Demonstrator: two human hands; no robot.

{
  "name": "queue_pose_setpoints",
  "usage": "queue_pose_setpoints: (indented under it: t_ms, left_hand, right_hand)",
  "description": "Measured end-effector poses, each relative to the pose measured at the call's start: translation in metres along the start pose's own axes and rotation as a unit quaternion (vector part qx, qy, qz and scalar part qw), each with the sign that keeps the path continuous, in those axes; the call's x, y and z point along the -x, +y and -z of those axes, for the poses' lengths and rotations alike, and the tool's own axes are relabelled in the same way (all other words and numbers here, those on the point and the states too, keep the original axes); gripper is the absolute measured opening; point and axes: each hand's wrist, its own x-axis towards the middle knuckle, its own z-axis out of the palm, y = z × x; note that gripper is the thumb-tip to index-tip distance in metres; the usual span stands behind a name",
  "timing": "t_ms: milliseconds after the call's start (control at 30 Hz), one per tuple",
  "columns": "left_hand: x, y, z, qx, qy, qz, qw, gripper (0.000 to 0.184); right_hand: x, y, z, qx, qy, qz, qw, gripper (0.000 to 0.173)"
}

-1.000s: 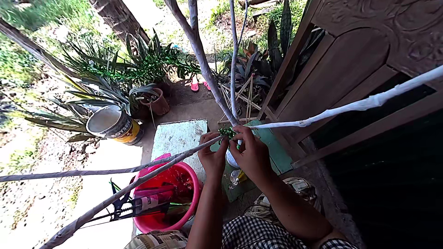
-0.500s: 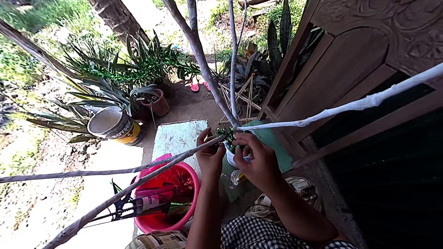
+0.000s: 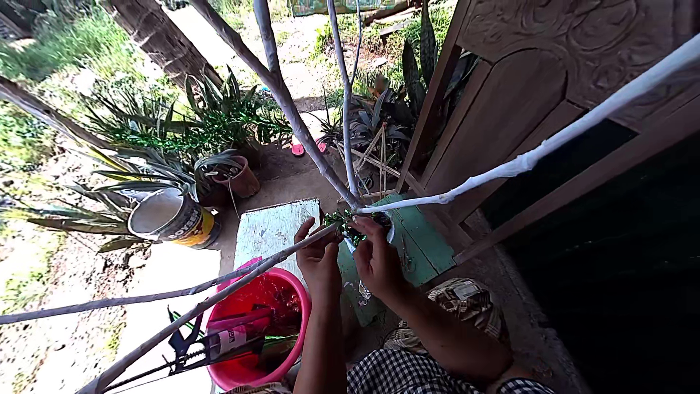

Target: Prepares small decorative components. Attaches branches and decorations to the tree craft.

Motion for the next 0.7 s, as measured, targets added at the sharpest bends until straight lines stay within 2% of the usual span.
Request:
queue_pose_setpoints:
  t_ms: [233, 367, 567, 700]
  left_hand:
    - [0.001, 0.004, -0.005, -0.025, 0.017, -0.007, 1.000, 0.055]
    - [0.001, 0.004, -0.006, -0.030, 0.018, -0.009, 0.999, 0.054]
    - [0.002, 0.008, -0.005, -0.053, 0.026, -0.013, 0.998, 0.050]
    - [-0.006, -0.006, 0.004, -0.090, 0.034, 0.012, 0.995, 0.054]
  right_hand:
    - [0.001, -0.003, -0.005, 0.088, 0.017, 0.055, 0.994, 0.040]
    - [0.002, -0.010, -0.003, 0.093, 0.002, 0.074, 0.993, 0.042]
    - [0.019, -0.023, 0.005, -0.048, -0.015, 0.098, 0.994, 0.031]
    - [0.029, -0.001, -0.002, -0.078, 0.030, 0.020, 0.996, 0.035]
